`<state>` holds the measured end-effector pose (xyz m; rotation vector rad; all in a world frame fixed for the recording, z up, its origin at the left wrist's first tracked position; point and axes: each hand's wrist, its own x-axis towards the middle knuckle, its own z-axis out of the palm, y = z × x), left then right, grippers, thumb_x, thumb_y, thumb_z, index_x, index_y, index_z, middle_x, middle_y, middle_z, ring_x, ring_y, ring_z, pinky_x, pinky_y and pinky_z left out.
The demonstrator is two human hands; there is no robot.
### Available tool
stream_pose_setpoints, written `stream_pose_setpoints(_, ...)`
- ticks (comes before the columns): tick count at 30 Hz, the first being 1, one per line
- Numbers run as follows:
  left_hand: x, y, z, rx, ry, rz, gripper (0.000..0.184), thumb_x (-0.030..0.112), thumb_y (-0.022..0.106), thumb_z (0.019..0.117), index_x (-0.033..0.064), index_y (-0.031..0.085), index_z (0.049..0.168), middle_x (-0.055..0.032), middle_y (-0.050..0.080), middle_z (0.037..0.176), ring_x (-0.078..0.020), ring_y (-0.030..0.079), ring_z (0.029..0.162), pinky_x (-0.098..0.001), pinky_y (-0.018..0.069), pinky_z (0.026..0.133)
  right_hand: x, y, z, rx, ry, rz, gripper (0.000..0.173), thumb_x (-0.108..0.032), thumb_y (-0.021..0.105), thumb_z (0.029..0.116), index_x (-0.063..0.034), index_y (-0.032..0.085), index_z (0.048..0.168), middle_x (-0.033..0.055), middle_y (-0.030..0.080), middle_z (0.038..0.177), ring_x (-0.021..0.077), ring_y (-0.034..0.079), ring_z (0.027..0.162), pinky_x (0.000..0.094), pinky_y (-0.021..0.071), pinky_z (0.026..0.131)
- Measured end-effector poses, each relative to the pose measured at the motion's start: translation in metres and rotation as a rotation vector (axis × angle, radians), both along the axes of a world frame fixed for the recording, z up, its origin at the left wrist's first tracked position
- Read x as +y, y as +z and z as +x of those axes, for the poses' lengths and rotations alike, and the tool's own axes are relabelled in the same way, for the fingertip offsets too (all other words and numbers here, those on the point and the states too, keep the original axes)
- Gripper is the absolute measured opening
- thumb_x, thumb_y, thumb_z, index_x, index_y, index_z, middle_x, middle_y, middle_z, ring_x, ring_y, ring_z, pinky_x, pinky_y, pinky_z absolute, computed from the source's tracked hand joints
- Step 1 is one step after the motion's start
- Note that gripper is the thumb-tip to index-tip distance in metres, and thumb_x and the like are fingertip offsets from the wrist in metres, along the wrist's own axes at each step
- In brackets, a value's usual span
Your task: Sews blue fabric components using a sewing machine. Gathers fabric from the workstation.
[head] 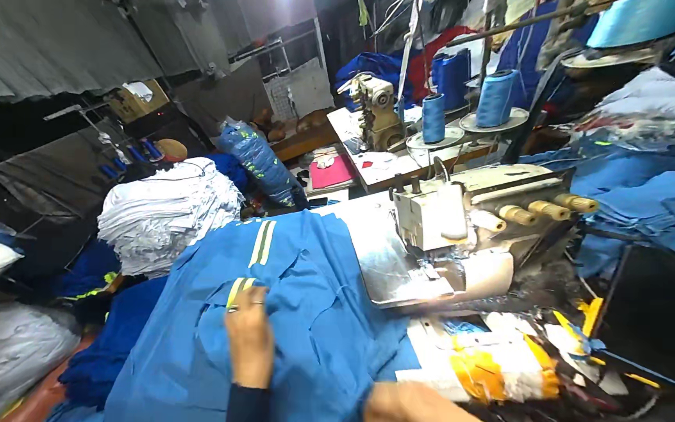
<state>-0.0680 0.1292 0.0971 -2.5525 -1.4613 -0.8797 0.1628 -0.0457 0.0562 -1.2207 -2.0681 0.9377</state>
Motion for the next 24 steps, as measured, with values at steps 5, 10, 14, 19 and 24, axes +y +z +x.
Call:
stream_pose_setpoints(5, 0.012, -0.052, 0.046, 0.034, -0.116, -0.408, 0.028, 0.018, 0.075, 0.0909, 0.0024, 0.075, 0.115, -0.0215, 0.069, 0.122, -0.0428, 0.060, 0.123, -0.0631, 0.0411, 0.108, 0.093, -0.011, -0.022, 0.153, -0.476, 0.073, 0.028, -0.012, 0.067, 0.0955, -0.0022, 0.067, 0.121, 0.0179, 0.065, 0.118, 0.0272, 0.067, 0.098, 0.0421, 0.0567, 0.087)
stream_pose_setpoints(10, 0.024, -0.050, 0.033, -0.431, -0.193, -0.268, 0.010, 0.010, 0.075, 0.0879, 0.0003, 0.076, 0.090, -0.0138, 0.072, 0.097, -0.0254, 0.069, 0.097, -0.0448, 0.0557, 0.092, 0.133, -0.033, -0.032, 0.150, -0.593, 0.043, 0.053, -0.005, 0.074, 0.0861, -0.0023, 0.059, 0.137, 0.0239, 0.059, 0.131, 0.0397, 0.056, 0.124, 0.0530, 0.0464, 0.107)
stream_pose_setpoints(14, 0.011, -0.007, 0.016, -0.887, -0.336, -0.247, 0.008, 0.006, 0.062, 0.0953, -0.0002, 0.066, 0.094, -0.0101, 0.073, 0.111, -0.0193, 0.067, 0.116, -0.0379, 0.0554, 0.101, 0.127, -0.026, -0.033, 0.469, -0.497, -0.071, 0.034, -0.005, 0.067, 0.0927, -0.0007, 0.064, 0.127, 0.0104, 0.071, 0.110, 0.0175, 0.069, 0.099, 0.0351, 0.0565, 0.092)
stream_pose_setpoints(19, -0.012, 0.027, 0.017, -1.014, -0.278, -0.177, 0.005, 0.003, 0.052, 0.0994, 0.0038, 0.058, 0.100, 0.0072, 0.063, 0.084, 0.0014, 0.062, 0.078, -0.0181, 0.0560, 0.075, 0.090, 0.012, -0.016, 0.909, -0.414, -0.332, 0.019, -0.010, 0.061, 0.0972, -0.0066, 0.062, 0.116, -0.0039, 0.067, 0.085, 0.0035, 0.063, 0.074, 0.0237, 0.0534, 0.070)
stream_pose_setpoints(24, -0.036, -0.004, 0.035, -0.449, -0.104, -0.104, 0.021, 0.004, 0.062, 0.0959, -0.0169, 0.066, 0.098, -0.0226, 0.070, 0.087, -0.0209, 0.069, 0.079, -0.0352, 0.0577, 0.080, 0.044, 0.016, 0.030, 0.542, -0.384, -0.158, 0.024, -0.008, 0.057, 0.1011, 0.0052, 0.065, 0.120, 0.0172, 0.067, 0.114, 0.0179, 0.067, 0.095, 0.0353, 0.0555, 0.089)
